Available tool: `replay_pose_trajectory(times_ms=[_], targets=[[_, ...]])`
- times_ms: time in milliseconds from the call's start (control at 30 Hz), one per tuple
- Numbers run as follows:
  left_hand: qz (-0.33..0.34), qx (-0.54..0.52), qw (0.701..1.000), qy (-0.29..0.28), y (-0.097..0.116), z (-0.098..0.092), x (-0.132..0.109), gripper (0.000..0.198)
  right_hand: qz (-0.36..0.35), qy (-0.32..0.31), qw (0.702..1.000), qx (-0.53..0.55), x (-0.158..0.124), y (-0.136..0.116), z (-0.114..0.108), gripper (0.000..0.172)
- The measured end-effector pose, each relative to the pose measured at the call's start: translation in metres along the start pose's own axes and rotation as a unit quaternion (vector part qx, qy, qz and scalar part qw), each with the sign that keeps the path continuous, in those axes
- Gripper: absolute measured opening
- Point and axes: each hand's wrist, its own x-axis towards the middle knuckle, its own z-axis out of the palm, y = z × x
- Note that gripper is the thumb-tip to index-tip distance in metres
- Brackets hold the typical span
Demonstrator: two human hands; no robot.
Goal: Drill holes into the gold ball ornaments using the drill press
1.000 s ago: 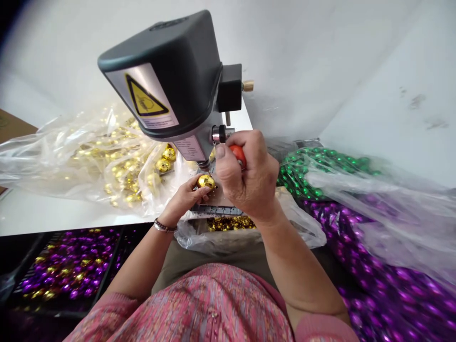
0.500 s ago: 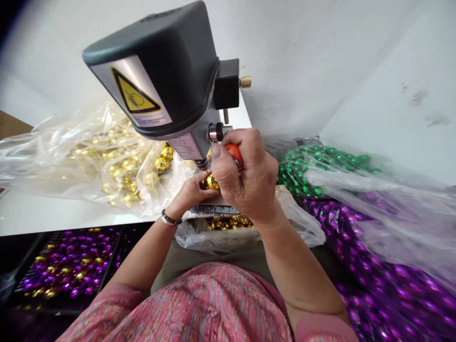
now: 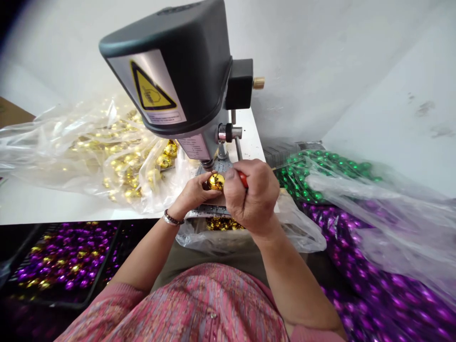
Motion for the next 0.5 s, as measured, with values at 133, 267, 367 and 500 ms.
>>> replay_pose_trajectory(times_ms=[133, 267, 367, 500], targets=[[0.006, -0.017, 1.0, 0.002, -0.002, 0.002, -0.001, 0.063, -0.013, 0.022, 1.0, 0.016, -0.011, 0.008, 0.008, 0.013], [0.012, -0.024, 1.0, -0.006, 0.0, 0.002, -0.001, 0.062, -0.022, 0.044, 0.997, 0.054, -0.023, 0.019, 0.016, 0.021], [0.002, -0.016, 1.0, -0.004, 0.003, 0.001, -0.002, 0.06, -0.011, 0.053, 0.994, 0.09, -0.028, 0.025, 0.021, 0.025], [0.002, -0.021, 1.0, -0.009, 0.005, 0.0, -0.002, 0.06, -0.013, 0.055, 0.993, 0.101, -0.034, 0.03, 0.026, 0.021]])
